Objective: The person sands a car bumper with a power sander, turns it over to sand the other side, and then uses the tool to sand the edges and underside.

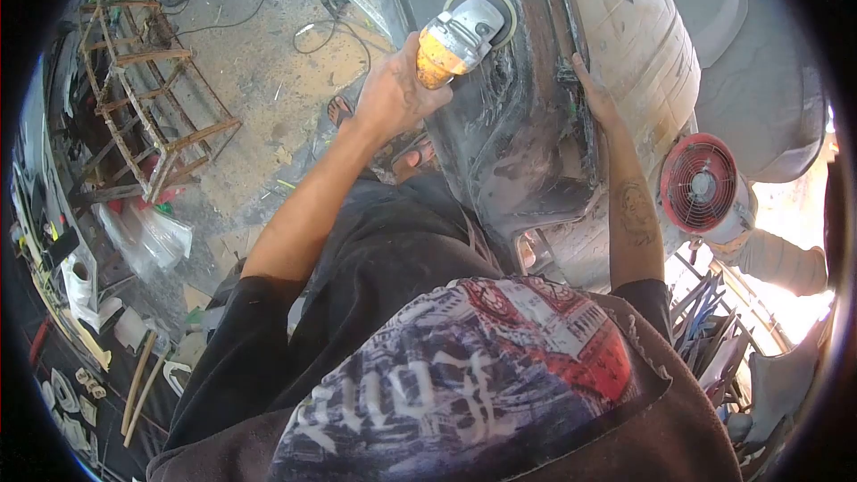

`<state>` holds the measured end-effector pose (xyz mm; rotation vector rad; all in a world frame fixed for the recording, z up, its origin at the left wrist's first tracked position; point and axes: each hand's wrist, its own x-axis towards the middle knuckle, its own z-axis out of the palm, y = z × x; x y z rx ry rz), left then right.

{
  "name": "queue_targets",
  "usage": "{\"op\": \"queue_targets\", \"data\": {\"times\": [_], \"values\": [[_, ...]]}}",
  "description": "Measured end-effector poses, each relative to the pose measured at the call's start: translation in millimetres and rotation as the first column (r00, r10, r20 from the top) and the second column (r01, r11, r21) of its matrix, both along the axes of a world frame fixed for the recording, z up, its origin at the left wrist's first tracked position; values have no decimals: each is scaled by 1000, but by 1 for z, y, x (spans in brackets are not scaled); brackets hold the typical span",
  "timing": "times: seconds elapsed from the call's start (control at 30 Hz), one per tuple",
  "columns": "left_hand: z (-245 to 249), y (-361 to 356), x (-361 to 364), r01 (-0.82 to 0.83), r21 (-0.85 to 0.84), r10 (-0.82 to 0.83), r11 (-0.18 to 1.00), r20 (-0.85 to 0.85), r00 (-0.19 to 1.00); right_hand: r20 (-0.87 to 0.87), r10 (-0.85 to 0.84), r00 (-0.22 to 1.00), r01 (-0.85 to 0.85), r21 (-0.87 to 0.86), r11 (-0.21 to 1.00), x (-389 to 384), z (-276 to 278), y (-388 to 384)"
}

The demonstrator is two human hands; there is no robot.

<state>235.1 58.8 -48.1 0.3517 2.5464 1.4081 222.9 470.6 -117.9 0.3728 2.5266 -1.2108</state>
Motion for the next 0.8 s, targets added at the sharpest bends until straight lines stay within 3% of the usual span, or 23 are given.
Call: {"op": "queue_targets", "data": {"times": [0.07,0.37,0.43,0.57,0.63,0.8], "values": [[-1,-2,1,16,8,-15,1000,-56,998,35,4,999,-4,0,1000,-1,-4,6],[4,-2,12,84,-79,-77,993,80,994,1,7,1000,-7,10,1000,-1,-12,8],[2,-2,-1,47,20,-50,999,163,985,18,-10,1000,11,-15,1000,0,-14,8],[1,-2,-18,-7,-6,8,1000,107,994,62,-4,998,3,12,1000,-3,-13,11],[-3,-5,-15,1,83,-1,997,2,1000,27,0,1000,0,-16,1000,-2,-11,9],[0,-7,4,72,-33,-70,997,47,996,35,5,999,-4,-21,1000,-1,-20,14]]}}
